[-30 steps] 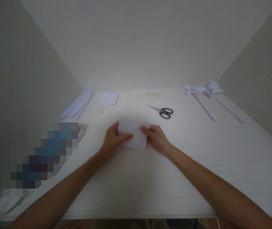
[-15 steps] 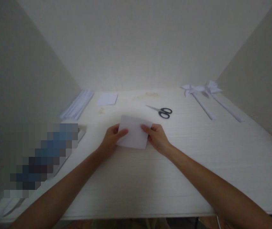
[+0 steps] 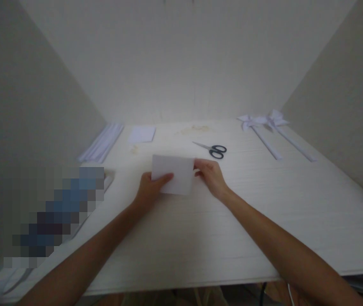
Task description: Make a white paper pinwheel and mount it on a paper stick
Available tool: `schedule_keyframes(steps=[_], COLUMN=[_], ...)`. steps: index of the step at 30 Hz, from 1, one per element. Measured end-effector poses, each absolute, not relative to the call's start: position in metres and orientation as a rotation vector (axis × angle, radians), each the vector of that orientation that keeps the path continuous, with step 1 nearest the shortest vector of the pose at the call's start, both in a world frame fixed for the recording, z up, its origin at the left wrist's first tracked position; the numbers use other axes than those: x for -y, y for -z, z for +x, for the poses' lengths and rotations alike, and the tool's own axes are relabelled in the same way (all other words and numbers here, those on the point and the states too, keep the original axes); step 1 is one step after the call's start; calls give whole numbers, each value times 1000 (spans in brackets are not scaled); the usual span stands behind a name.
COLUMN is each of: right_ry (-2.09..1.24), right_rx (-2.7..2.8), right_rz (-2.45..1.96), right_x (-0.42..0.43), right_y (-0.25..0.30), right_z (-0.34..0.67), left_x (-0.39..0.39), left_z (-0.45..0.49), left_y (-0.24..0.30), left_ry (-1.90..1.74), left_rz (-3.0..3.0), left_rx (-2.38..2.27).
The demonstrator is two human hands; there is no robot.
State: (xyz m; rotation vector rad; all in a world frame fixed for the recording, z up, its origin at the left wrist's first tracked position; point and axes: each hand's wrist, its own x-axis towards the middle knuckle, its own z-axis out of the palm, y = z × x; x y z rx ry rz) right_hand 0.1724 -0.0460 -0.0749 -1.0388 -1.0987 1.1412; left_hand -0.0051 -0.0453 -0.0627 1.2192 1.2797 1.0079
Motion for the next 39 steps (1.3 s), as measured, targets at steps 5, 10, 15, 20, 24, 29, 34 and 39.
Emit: schedule_keyframes(steps=[5, 10, 15, 20, 24, 29, 34, 39], right_ry=[-368, -37, -52, 8, 116, -205, -961, -1111], right_rx=[1278, 1538, 1792, 2013, 2061, 1735, 1281, 1103], right_rz=[-1498, -1764, -1963, -2166, -2262, -2099, -1348, -1170], right_x=[28, 7, -14, -13, -1, 9, 33, 49], right_y=[70, 73, 73, 64, 60, 56, 50, 63], right_z=[218, 248, 252, 241, 235, 241, 219, 187], left_x=[44, 42, 42, 45, 46, 33, 7, -10], left_z=[-8, -9, -10, -8, -8, -6, 6, 15], left_y=[63, 63, 64, 62, 62, 64, 68, 73], left_ry=[-1064, -1110, -1181, -1177, -1161, -1187, -1237, -1284], left_rz=[1156, 1116, 1102, 1148, 1183, 1223, 1124, 995], left_rx=[-1266, -1271, -1254, -1204, -1203, -1170, -1156, -1048])
